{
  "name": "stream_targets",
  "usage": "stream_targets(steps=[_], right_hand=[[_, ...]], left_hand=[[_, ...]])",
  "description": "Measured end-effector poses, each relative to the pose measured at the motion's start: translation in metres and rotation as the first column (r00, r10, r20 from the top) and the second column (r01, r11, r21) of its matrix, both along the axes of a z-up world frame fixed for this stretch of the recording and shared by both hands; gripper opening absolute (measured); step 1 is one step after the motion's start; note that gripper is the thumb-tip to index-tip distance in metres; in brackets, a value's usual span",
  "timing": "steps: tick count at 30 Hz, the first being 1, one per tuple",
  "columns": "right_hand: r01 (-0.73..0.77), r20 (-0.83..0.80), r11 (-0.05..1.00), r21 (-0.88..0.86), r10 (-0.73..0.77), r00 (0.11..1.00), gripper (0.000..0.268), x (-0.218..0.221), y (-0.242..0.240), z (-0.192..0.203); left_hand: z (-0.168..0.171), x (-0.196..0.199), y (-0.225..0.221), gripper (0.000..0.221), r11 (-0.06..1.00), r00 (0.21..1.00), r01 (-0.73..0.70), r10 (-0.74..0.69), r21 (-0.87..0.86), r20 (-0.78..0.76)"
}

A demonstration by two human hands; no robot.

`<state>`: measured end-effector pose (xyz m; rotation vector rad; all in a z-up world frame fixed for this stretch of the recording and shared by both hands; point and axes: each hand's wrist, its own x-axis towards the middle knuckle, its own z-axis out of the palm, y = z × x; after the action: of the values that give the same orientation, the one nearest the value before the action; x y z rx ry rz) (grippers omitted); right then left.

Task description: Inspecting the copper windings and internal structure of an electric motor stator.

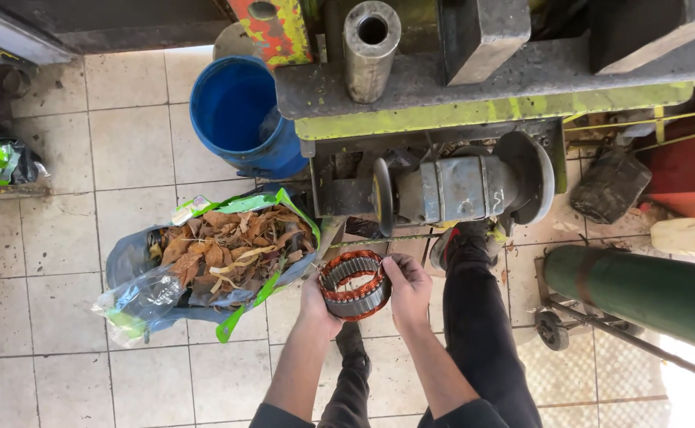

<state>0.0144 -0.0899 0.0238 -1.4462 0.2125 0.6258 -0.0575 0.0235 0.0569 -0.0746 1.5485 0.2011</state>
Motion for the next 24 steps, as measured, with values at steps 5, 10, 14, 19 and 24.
stream_targets(steps=[5, 10, 14, 19, 24], right_hand=[[0.122, -0.018, 0.990, -0.078, -0.123, 0.992, 0.004, 0.006, 0.018, 0.006], [0.122, -0.065, 0.986, -0.111, -0.130, 0.989, 0.004, 0.012, 0.028, 0.003], [0.116, -0.078, 0.986, -0.117, -0.126, 0.989, 0.003, 0.011, 0.033, 0.000], [0.150, -0.072, 0.981, -0.123, -0.160, 0.984, 0.001, 0.009, 0.037, -0.006], [0.168, -0.063, 0.979, -0.115, -0.176, 0.982, 0.002, 0.009, 0.038, -0.001]], left_hand=[[-0.010, 0.017, 0.004, 0.040, 0.999, 0.999, -0.008, 0.007, -0.040, -0.036], [-0.019, 0.022, 0.011, 0.042, 0.999, 0.999, -0.002, 0.000, -0.039, -0.047], [-0.023, 0.021, 0.014, 0.043, 0.999, 0.998, -0.001, -0.001, -0.036, -0.057], [-0.023, 0.023, 0.018, 0.046, 1.000, 0.999, 0.003, -0.003, -0.007, -0.048], [-0.025, 0.022, 0.016, 0.047, 1.000, 0.999, 0.005, -0.005, 0.000, -0.045]])
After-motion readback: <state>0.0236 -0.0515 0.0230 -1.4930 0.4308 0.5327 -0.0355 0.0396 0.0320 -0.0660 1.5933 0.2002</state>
